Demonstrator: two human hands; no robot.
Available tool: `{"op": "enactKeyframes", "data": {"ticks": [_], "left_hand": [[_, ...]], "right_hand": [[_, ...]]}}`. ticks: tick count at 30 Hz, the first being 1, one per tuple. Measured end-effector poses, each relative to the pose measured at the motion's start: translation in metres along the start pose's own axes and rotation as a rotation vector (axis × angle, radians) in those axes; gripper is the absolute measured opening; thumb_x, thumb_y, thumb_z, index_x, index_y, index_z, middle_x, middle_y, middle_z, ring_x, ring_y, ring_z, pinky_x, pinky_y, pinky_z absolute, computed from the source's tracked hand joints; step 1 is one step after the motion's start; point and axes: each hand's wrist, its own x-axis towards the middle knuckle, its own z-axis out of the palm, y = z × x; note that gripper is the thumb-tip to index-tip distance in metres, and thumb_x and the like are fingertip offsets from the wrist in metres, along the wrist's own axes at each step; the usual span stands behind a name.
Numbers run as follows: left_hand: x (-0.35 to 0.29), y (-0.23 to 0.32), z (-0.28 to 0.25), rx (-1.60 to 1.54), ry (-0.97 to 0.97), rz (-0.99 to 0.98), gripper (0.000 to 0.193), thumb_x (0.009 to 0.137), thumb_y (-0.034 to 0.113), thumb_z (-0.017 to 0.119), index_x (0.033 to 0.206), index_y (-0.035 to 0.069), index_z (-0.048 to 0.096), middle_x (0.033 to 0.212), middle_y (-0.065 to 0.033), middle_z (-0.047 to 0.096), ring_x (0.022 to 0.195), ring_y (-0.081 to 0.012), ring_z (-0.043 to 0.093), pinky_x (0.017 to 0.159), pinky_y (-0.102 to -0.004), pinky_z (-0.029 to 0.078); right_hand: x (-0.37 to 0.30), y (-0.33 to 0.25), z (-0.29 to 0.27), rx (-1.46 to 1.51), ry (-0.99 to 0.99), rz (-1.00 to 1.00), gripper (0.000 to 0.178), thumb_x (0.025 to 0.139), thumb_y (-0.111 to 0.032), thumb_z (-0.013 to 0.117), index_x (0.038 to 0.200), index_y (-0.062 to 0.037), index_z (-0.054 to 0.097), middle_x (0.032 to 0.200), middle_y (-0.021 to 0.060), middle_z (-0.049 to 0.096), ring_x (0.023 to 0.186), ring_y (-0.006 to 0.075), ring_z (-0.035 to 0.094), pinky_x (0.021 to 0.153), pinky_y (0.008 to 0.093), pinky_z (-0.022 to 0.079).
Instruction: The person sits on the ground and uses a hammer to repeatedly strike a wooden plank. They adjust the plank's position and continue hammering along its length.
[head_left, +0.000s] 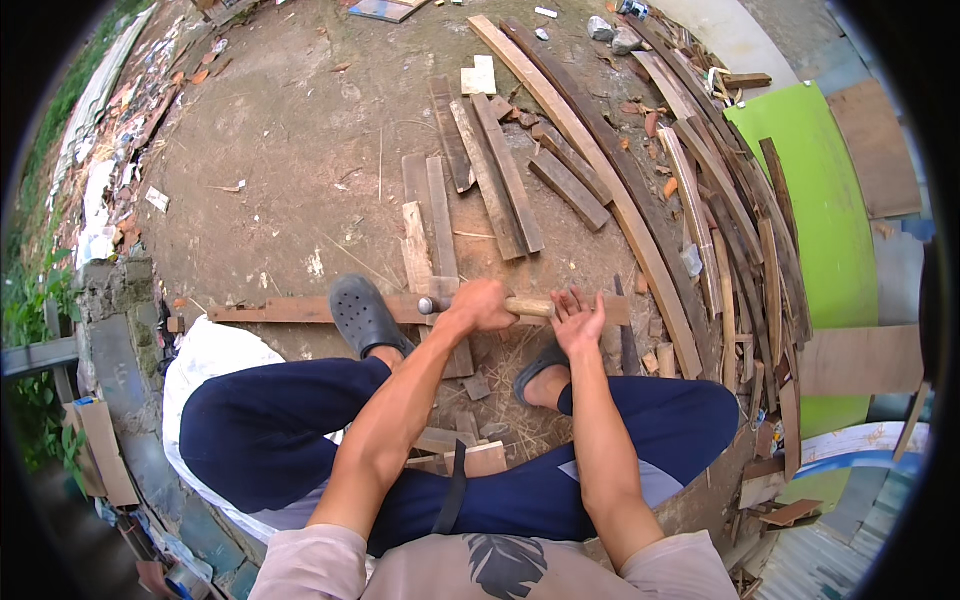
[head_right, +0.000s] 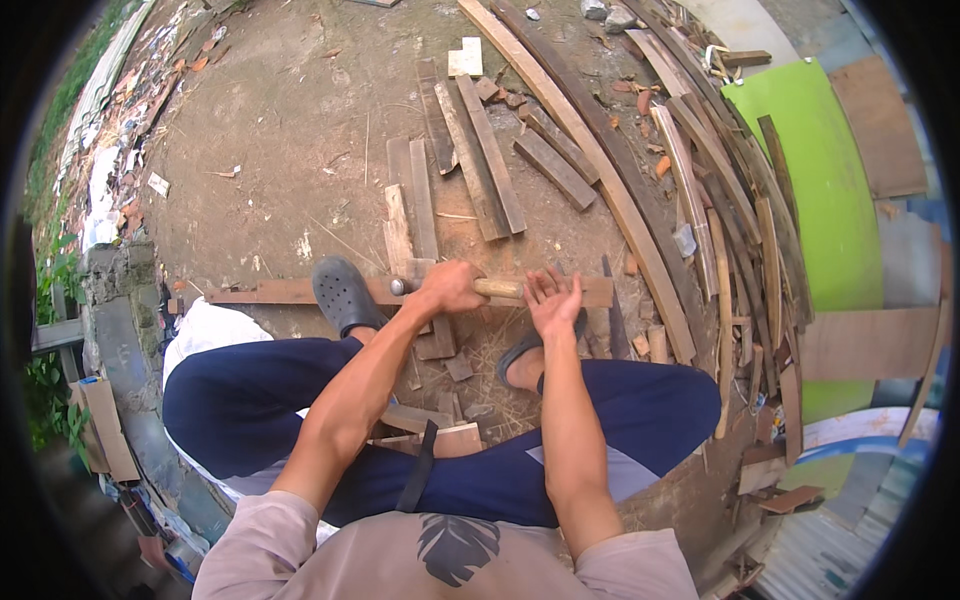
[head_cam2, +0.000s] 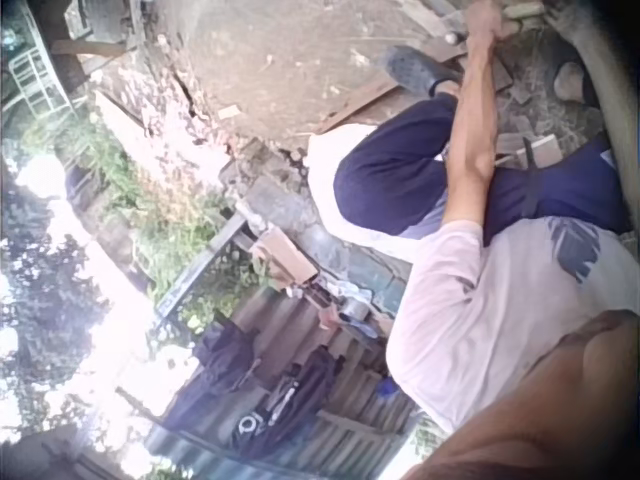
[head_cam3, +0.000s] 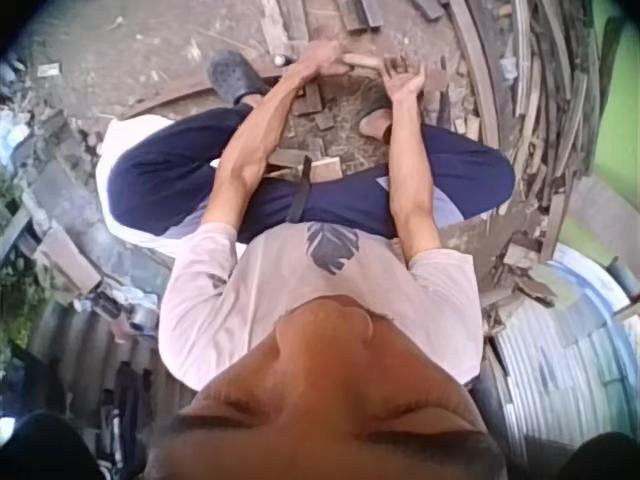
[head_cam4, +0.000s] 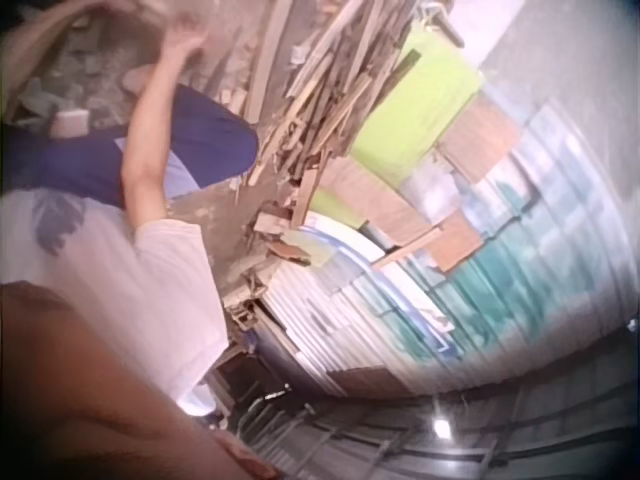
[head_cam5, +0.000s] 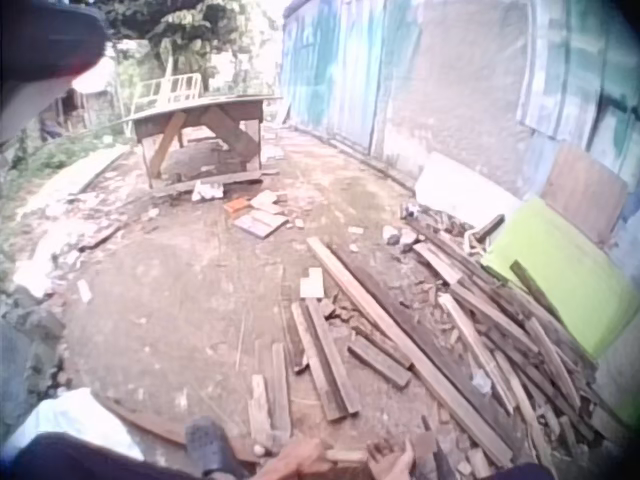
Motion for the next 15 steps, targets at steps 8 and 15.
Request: {"op": "enactKeyframes", "data": {"ticks": [8, 15], "left_hand": [[-0.019, -0.026, -0.014, -0.21, 0.066, 0.096, 0.026, 0.063, 0.026, 0.072, 0.081, 0.008, 0.075, 0.074, -0.0214, 0.068, 0.07, -0.041, 0.067, 0.066, -0.0473, 0.054], [-0.02, -0.033, -0.009, -0.318, 0.171, 0.196, 0.027, 0.061, 0.026, 0.072, 0.081, 0.006, 0.074, 0.068, -0.0202, 0.067, 0.064, -0.0368, 0.066, 0.063, -0.0458, 0.053]], "right_hand": [[0.011, 0.047, 0.074, 0.283, -0.705, -0.082, 0.066, 0.098, -0.059, 0.038, 0.149, -0.0185, 0.042, 0.151, 0.0161, 0.044, 0.14, 0.0325, 0.041, 0.117, 0.0545, 0.028], [-0.046, 0.003, 0.127, 0.312, -0.106, -0.408, 0.064, 0.097, -0.06, 0.037, 0.144, -0.0168, 0.047, 0.139, 0.0141, 0.054, 0.136, 0.0304, 0.044, 0.118, 0.0551, 0.025]]}}
